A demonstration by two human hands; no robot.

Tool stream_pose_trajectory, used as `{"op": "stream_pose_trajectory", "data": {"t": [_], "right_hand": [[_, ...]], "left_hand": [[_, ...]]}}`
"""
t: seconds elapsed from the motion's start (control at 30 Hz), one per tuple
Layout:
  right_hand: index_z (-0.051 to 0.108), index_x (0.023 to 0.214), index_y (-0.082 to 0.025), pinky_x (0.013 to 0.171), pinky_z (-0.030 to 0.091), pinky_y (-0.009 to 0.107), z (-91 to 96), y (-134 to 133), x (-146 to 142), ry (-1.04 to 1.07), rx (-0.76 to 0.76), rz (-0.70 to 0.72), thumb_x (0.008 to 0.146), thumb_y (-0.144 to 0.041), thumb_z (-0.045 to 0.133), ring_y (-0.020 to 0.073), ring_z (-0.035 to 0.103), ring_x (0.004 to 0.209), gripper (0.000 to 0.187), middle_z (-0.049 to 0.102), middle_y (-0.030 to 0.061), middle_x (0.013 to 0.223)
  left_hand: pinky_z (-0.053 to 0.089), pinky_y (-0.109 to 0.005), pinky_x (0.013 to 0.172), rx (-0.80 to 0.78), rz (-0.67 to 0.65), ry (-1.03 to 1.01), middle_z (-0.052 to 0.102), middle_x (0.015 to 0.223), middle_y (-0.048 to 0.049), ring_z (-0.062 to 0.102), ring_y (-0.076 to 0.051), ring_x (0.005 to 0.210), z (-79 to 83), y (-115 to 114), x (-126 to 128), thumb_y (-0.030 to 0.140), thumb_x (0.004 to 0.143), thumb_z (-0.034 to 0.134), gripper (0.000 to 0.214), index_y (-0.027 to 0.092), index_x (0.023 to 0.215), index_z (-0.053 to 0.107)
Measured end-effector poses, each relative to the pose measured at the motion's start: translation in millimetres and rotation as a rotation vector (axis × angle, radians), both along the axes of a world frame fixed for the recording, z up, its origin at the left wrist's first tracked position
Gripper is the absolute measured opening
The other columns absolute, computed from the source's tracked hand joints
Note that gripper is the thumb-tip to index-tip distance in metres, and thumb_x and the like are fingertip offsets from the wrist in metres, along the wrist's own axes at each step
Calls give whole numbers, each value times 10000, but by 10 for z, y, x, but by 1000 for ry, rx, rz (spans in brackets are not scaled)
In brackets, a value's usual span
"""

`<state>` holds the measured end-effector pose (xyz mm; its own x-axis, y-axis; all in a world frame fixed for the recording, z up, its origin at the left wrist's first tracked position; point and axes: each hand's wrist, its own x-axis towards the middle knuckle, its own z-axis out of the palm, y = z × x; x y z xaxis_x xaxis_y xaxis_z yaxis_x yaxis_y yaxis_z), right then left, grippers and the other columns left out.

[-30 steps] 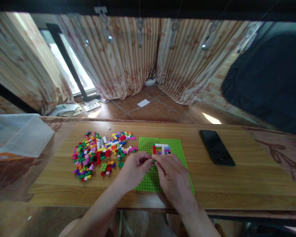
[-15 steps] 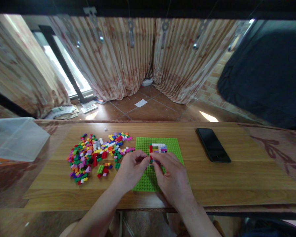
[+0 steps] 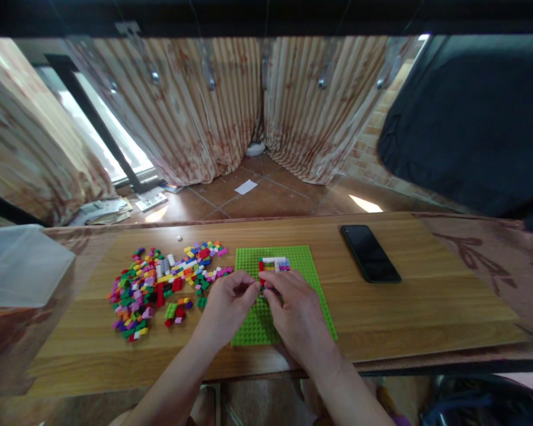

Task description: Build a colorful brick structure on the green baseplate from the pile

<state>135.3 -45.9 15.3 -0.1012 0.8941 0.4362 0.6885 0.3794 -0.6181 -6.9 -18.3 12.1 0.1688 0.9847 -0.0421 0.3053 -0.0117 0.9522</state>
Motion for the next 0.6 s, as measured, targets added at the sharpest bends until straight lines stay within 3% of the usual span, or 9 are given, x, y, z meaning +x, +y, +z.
{"op": "stream_pose_trajectory", "data": {"t": [0.33, 0.47, 0.6], "right_hand": [[678, 1023, -242, 754, 537, 336, 47, -9, -5, 77, -26, -26, 844, -173, 594, 180, 654, 821, 210, 714, 31, 895], [698, 935, -230, 725, 541, 316, 58, -54, 42, 247, 110, -196, 853, -261, 613, 171, 656, 777, 122, 713, 34, 857], [697, 876, -218, 697, 541, 315, 108, -117, -2, 337, 252, -351, 839, -237, 629, 179, 652, 752, 79, 703, 41, 838]], "left_hand": [[334, -207, 520, 36, 40, -22, 524, 564, 29, 458, -94, 530, -29, -52, 42, 250, 804, 525, 199, 160, 634, 574], [346, -209, 518, 40, 72, -56, 520, 550, 30, 474, -99, 528, -28, -12, -17, 292, 812, 526, 232, 164, 620, 560], [379, -209, 518, 31, 172, -129, 531, 550, 28, 506, -106, 532, -23, 117, -199, 337, 806, 537, 245, 168, 630, 556]]}}
